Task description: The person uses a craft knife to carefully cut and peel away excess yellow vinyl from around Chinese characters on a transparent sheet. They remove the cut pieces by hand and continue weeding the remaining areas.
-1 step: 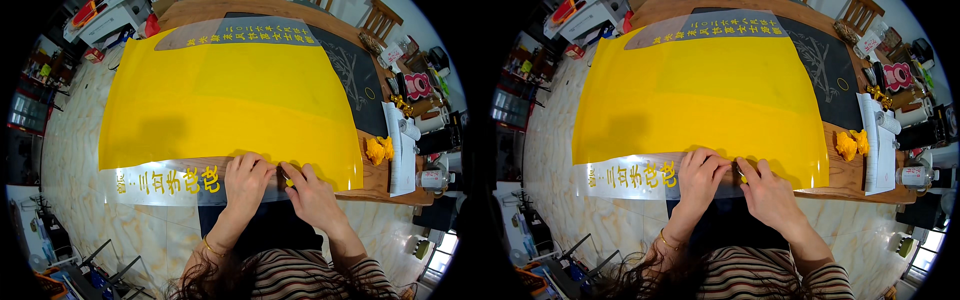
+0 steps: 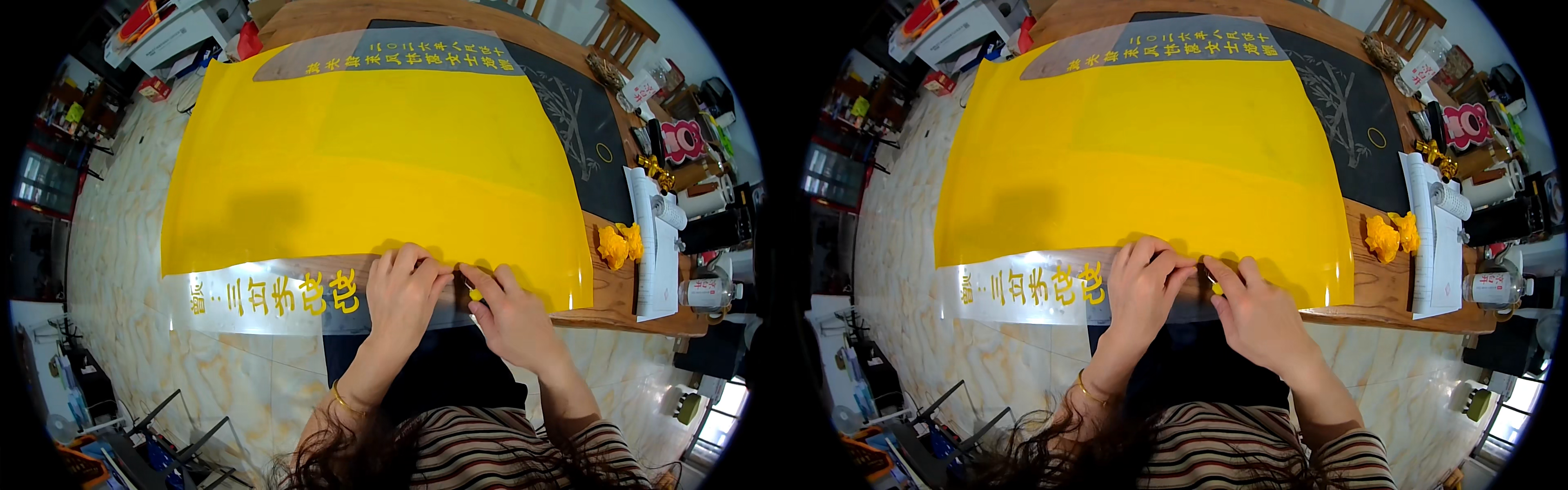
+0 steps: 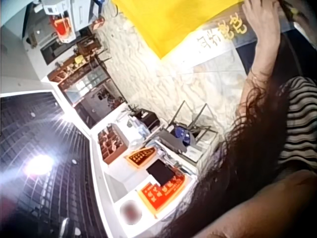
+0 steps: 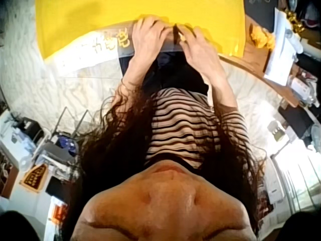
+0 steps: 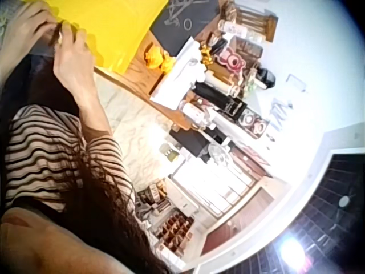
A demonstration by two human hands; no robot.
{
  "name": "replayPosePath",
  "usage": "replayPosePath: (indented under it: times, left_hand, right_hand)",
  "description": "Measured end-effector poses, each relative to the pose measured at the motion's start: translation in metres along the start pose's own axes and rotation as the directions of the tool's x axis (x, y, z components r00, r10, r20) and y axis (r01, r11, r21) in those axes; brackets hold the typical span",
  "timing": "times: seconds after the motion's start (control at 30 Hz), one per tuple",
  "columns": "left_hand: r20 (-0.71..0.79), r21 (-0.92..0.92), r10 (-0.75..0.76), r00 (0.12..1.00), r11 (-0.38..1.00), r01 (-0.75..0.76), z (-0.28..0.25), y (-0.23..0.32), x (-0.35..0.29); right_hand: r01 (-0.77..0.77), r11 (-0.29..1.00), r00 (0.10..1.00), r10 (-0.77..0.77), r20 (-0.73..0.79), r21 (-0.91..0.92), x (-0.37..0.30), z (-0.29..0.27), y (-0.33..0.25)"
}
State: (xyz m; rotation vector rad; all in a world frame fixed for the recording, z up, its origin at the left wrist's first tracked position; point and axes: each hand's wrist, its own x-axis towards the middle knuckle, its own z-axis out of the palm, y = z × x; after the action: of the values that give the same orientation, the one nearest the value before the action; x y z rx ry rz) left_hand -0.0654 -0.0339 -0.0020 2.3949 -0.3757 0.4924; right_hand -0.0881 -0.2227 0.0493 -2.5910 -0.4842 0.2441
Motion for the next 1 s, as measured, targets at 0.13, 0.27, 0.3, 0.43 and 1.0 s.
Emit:
replayPosePath:
  times: [0.13, 0.27, 0.3, 0.43, 1.0]
  left_hand:
    - [0.016, 0.044, -0.020, 1.000, 0.999, 0.019, 0.001, 0.005, 0.008]
    - [0.098, 0.058, -0.055, 0.994, 0.997, 0.049, -0.002, 0.009, 0.018]
    - [0.117, 0.065, -0.056, 0.992, 0.997, 0.049, -0.003, 0.009, 0.019]
    - [0.207, 0.086, -0.087, 0.974, 0.994, 0.070, 0.000, 0.007, 0.028]
    - [-0.037, 0.126, -0.270, 0.962, 0.954, 0.272, 0.014, -0.050, 0.058]
  right_hand:
    - [-0.013, 0.994, 1.000, 0.010, 0.030, 0.108, 0.003, -0.005, 0.007]
    - [-0.027, 0.991, 0.999, 0.021, 0.046, 0.133, 0.005, -0.007, 0.008]
    - [-0.028, 0.990, 0.999, 0.022, 0.044, 0.140, 0.005, -0.007, 0.008]
    - [-0.050, 0.987, 0.997, 0.040, 0.066, 0.151, 0.008, -0.009, 0.007]
    - [-0.052, 0.992, 0.997, 0.044, 0.066, 0.112, 0.006, -0.007, 0.012]
